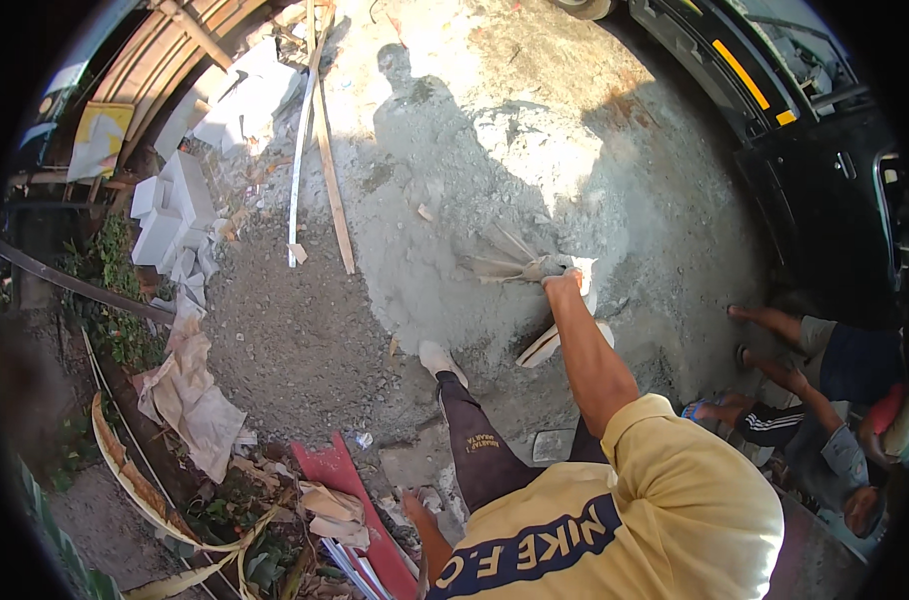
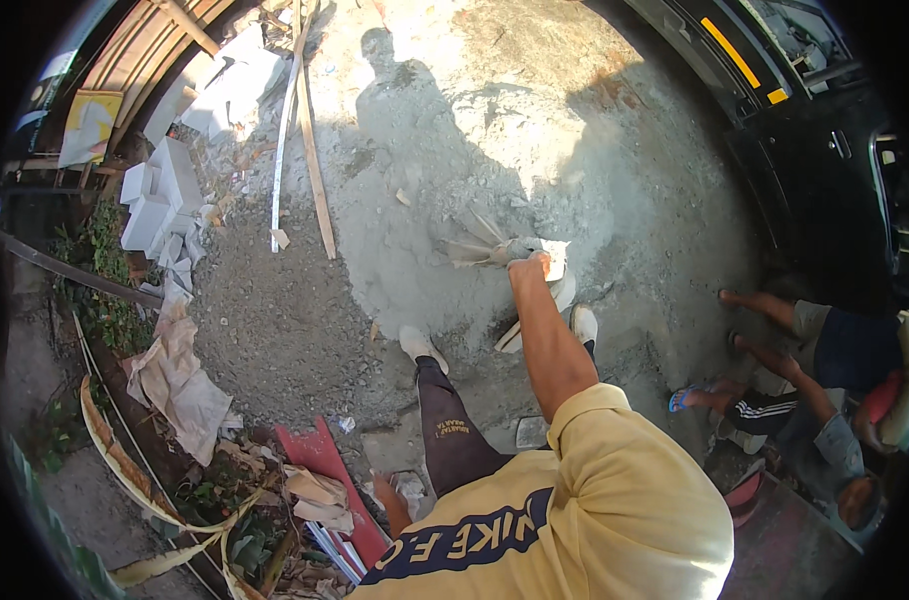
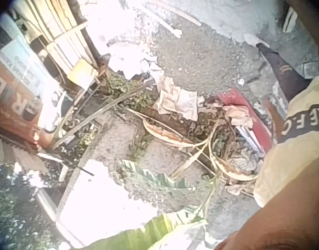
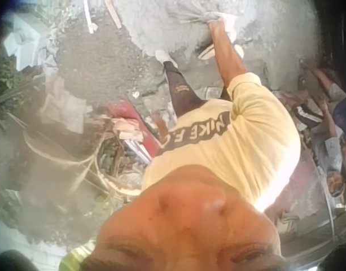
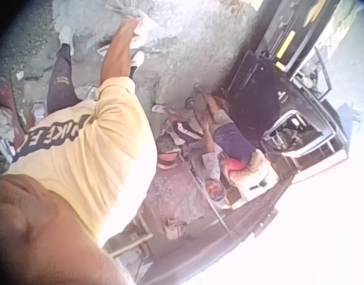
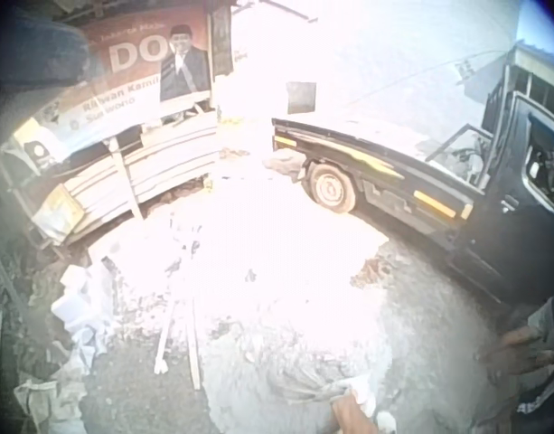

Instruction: The person uses a pickaxe to break open a cement bag on the ground, then tears the bag open by hand to expose the contents.

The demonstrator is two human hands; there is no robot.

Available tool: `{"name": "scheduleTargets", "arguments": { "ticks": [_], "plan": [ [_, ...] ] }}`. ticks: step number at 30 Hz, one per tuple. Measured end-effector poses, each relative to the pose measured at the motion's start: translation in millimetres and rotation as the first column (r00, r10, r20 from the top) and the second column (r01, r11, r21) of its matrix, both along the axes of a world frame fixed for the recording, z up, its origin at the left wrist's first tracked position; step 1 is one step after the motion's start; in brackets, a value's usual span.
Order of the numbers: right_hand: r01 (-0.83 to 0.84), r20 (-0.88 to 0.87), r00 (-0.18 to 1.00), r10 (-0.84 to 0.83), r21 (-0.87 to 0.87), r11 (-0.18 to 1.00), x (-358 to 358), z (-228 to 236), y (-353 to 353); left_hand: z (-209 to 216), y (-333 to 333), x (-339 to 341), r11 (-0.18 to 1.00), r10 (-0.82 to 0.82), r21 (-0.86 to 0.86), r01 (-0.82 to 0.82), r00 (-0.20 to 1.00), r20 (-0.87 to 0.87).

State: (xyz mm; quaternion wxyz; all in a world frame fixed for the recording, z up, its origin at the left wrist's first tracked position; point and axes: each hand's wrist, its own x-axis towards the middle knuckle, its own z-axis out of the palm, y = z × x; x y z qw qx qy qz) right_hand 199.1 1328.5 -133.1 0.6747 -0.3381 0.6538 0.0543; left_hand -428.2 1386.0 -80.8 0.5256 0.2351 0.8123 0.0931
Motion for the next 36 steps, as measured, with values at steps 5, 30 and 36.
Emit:
{"name": "scheduleTargets", "arguments": {
  "ticks": [5,30,36],
  "plan": [
    [0.033,-0.015,0.999,-0.032,0.029,0.999,-13.4,3.2,28.1,-19.3,157.6,-51.0,0.955,-0.289,0.082,0.285,0.956,0.054],
    [-0.013,0.345,0.937,0.054,-0.118,0.993,54.4,159.4,-58.0,71.9,168.9,2.6,0.754,-0.587,-0.276,0.596,0.8,0.124],
    [-0.082,0.382,0.909,0.166,-0.226,0.971,44.2,212.5,-14.3,68.8,192.1,15.2,0.733,-0.661,-0.083,0.675,0.736,0.146]
  ]
}}
